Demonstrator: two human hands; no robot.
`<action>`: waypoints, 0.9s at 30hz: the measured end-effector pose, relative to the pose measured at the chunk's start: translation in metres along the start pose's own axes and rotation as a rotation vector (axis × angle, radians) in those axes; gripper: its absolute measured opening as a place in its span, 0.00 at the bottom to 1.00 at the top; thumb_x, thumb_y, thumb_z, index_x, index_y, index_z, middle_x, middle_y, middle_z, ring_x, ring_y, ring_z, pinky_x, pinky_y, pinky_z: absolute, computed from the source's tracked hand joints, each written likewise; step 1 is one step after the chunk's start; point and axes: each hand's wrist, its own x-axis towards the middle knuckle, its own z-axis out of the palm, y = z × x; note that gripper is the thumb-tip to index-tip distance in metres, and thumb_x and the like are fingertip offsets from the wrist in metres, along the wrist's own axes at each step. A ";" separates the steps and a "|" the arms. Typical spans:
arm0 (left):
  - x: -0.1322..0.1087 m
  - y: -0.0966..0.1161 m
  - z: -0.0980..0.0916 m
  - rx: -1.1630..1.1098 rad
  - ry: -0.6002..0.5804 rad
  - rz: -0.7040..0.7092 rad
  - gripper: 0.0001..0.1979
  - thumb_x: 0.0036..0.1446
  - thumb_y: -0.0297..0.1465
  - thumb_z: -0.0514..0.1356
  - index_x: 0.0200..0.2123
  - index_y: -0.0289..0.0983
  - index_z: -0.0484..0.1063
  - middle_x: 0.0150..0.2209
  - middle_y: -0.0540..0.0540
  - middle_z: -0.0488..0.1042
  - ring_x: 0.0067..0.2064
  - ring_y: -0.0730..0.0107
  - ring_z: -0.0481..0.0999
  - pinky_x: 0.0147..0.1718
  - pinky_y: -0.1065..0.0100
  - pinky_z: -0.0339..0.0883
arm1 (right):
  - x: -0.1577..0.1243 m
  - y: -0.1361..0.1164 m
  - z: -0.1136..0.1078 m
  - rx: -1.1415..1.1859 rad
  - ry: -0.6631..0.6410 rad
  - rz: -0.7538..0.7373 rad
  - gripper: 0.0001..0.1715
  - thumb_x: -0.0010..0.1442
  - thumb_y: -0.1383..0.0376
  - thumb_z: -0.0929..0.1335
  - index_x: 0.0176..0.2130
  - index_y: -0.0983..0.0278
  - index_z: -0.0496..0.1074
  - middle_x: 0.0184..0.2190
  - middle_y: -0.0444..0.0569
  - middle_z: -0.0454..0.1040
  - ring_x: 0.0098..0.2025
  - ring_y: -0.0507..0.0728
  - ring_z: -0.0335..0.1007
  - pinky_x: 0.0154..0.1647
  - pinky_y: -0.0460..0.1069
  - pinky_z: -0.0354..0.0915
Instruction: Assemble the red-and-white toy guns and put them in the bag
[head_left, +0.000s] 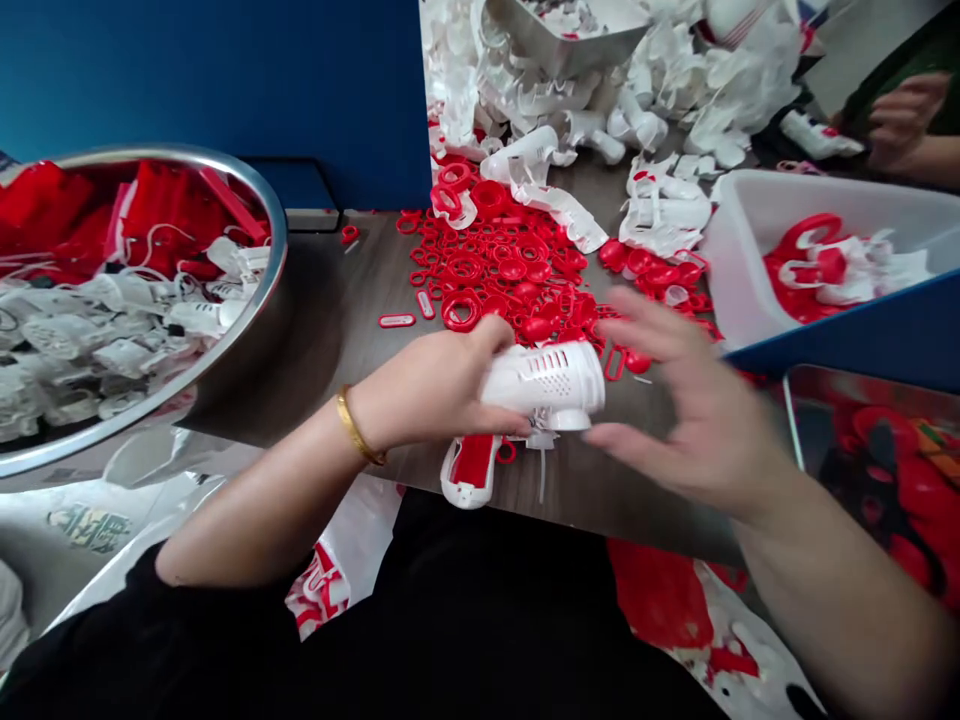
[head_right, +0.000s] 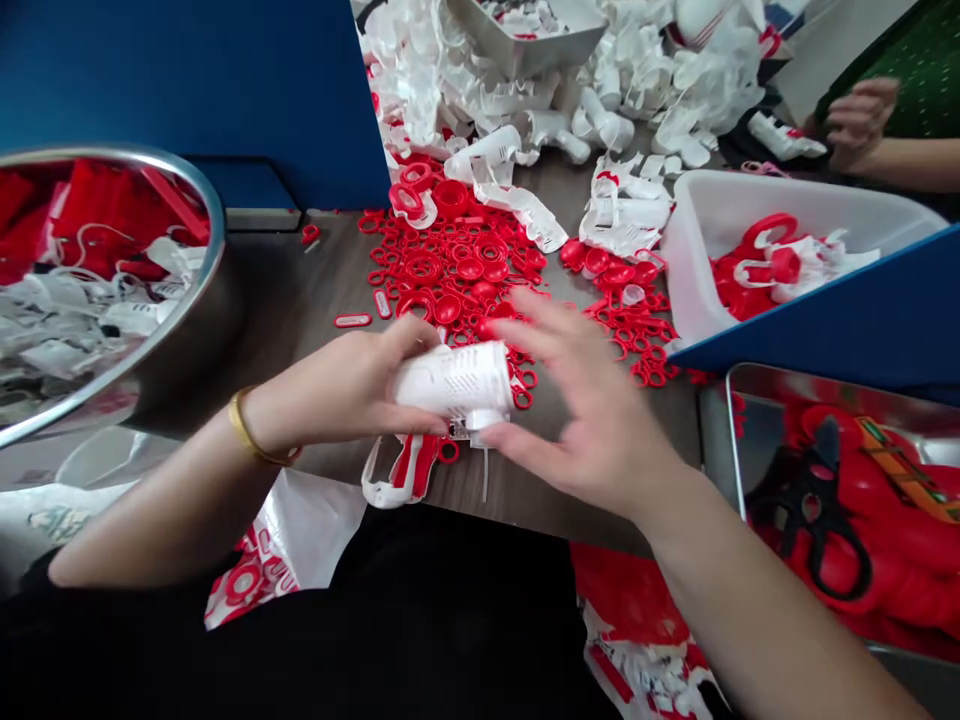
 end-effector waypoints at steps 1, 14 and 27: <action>-0.002 0.004 0.004 0.093 -0.066 0.002 0.33 0.44 0.48 0.69 0.47 0.33 0.64 0.34 0.42 0.77 0.34 0.56 0.78 0.31 0.65 0.68 | 0.004 0.008 0.004 -0.009 -0.109 -0.026 0.30 0.57 0.55 0.69 0.57 0.57 0.66 0.58 0.51 0.69 0.59 0.63 0.65 0.59 0.61 0.64; -0.017 0.001 0.057 0.228 -0.014 0.061 0.29 0.52 0.43 0.66 0.50 0.32 0.64 0.43 0.38 0.76 0.43 0.56 0.77 0.40 0.63 0.69 | -0.008 0.040 0.043 0.045 -0.316 0.022 0.28 0.58 0.59 0.69 0.56 0.63 0.67 0.55 0.55 0.70 0.57 0.62 0.66 0.59 0.61 0.63; -0.011 0.005 0.052 0.282 -0.140 -0.032 0.28 0.52 0.43 0.66 0.50 0.32 0.64 0.43 0.39 0.77 0.43 0.55 0.78 0.37 0.64 0.69 | -0.005 0.037 0.047 0.072 -0.303 0.066 0.26 0.55 0.60 0.71 0.53 0.62 0.68 0.53 0.54 0.71 0.55 0.62 0.68 0.57 0.61 0.65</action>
